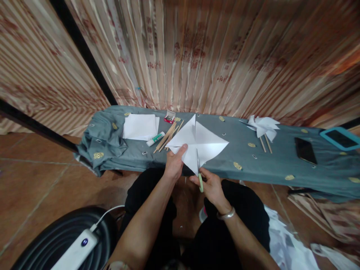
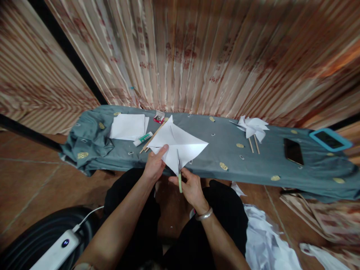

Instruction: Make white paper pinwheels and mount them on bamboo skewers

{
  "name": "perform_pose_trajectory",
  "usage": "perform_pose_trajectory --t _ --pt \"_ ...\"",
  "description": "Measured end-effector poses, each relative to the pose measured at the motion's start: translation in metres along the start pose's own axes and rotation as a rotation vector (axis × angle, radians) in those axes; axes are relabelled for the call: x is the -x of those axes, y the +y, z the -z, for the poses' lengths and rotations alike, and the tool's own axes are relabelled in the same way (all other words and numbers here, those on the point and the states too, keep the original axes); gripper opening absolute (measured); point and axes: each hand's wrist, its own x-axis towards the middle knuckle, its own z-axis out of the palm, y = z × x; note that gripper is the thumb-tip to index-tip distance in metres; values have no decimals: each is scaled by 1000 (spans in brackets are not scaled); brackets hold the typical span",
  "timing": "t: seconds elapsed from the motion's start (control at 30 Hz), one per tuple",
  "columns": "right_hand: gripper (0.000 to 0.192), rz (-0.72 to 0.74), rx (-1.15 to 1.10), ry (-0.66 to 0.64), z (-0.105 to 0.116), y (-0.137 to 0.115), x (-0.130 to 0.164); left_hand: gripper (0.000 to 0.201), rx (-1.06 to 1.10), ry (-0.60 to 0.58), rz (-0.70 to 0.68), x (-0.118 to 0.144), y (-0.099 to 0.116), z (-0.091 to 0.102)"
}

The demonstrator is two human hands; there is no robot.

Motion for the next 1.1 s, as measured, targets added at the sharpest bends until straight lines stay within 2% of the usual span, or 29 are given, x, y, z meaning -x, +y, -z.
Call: perform_pose_trajectory --t 0.43,0.73,0.93,1.03,1.1 --pt "48 -19 6 9 1 2 1 49 8 4 15 1 1 -1" --pt "41 -6 12 -21 0 5 1 43 0 15 12 -1 -1 0" --pt "39 -15 39 -175 4 3 5 42 39 31 -92 -5 7 3" --pt "35 -26 129 -243 16 11 8 34 41 65 -110 -8 15 7" --pt "33 -41 207 -225 27 19 9 30 32 93 -102 -10 19 9"
